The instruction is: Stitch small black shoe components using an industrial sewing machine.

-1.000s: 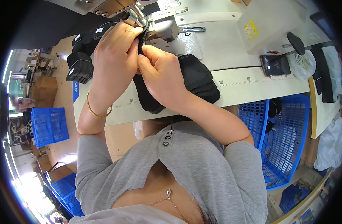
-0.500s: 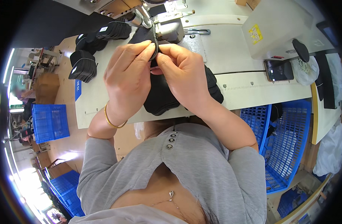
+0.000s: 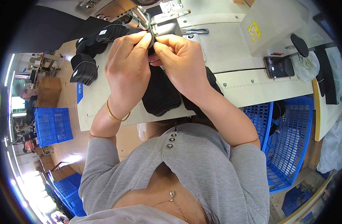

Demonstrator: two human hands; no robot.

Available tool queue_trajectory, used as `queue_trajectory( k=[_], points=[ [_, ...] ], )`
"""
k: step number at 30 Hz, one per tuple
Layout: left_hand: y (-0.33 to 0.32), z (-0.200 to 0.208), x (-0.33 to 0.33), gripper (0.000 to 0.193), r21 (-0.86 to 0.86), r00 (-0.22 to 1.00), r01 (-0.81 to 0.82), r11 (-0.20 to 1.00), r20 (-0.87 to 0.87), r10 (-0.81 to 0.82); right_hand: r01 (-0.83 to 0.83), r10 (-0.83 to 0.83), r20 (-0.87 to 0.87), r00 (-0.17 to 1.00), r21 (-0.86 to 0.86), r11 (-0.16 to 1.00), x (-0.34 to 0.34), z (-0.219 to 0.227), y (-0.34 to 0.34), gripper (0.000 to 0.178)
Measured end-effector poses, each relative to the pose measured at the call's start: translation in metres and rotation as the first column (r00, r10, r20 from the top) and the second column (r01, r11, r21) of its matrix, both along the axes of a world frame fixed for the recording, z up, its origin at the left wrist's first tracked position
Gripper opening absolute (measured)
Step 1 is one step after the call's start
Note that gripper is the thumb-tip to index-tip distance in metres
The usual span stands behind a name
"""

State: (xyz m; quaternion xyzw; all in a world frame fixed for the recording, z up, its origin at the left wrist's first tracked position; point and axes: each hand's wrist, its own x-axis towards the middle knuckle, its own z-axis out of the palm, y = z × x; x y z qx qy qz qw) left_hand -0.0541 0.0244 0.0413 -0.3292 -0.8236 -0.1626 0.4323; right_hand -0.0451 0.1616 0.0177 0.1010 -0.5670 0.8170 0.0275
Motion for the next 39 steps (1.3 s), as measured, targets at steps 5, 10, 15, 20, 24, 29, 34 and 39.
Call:
queue_trajectory(
  k=[5, 10, 15, 20, 24, 29, 34, 39],
  points=[
    [-0.001, -0.007, -0.004, 0.029, 0.023, 0.998, 0.017, 1.000, -0.056, -0.016, -0.029, 0.031, 0.018, 0.999, -0.083, 0.996, -0.001, -0.001, 0.000, 0.021],
    [-0.004, -0.014, -0.001, 0.027, 0.101, 0.997, 0.055, 0.993, -0.061, -0.049, -0.051, 0.061, 0.056, 0.997, -0.160, 0.986, 0.008, -0.005, -0.005, 0.021],
    [-0.006, -0.014, -0.002, 0.026, 0.081, 0.991, 0.088, 0.993, -0.111, -0.079, -0.045, 0.048, 0.011, 0.999, -0.168, 0.985, 0.012, -0.007, -0.012, 0.021],
    [-0.008, -0.011, 0.000, 0.029, 0.026, 0.993, 0.084, 0.996, -0.084, -0.082, -0.025, 0.030, 0.028, 0.999, -0.147, 0.989, 0.019, -0.003, -0.013, 0.021],
    [-0.011, -0.008, -0.002, 0.030, -0.004, 0.994, 0.075, 0.997, -0.078, -0.075, -0.056, 0.066, 0.051, 0.996, -0.180, 0.982, 0.020, 0.000, -0.014, 0.024],
    [-0.022, -0.002, -0.014, 0.031, -0.086, 0.984, 0.121, 0.989, -0.118, -0.131, -0.116, 0.133, 0.038, 0.990, -0.289, 0.950, 0.015, -0.004, -0.024, 0.027],
    [-0.029, 0.004, -0.024, 0.031, -0.124, 0.979, 0.162, 0.979, -0.105, -0.176, -0.154, 0.174, 0.027, 0.984, -0.350, 0.924, 0.013, -0.002, -0.030, 0.038],
    [-0.032, 0.003, -0.033, 0.030, -0.121, 0.976, 0.170, 0.978, -0.115, -0.184, -0.165, 0.170, -0.019, 0.985, -0.381, 0.910, 0.013, 0.000, -0.036, 0.051]
  ],
)
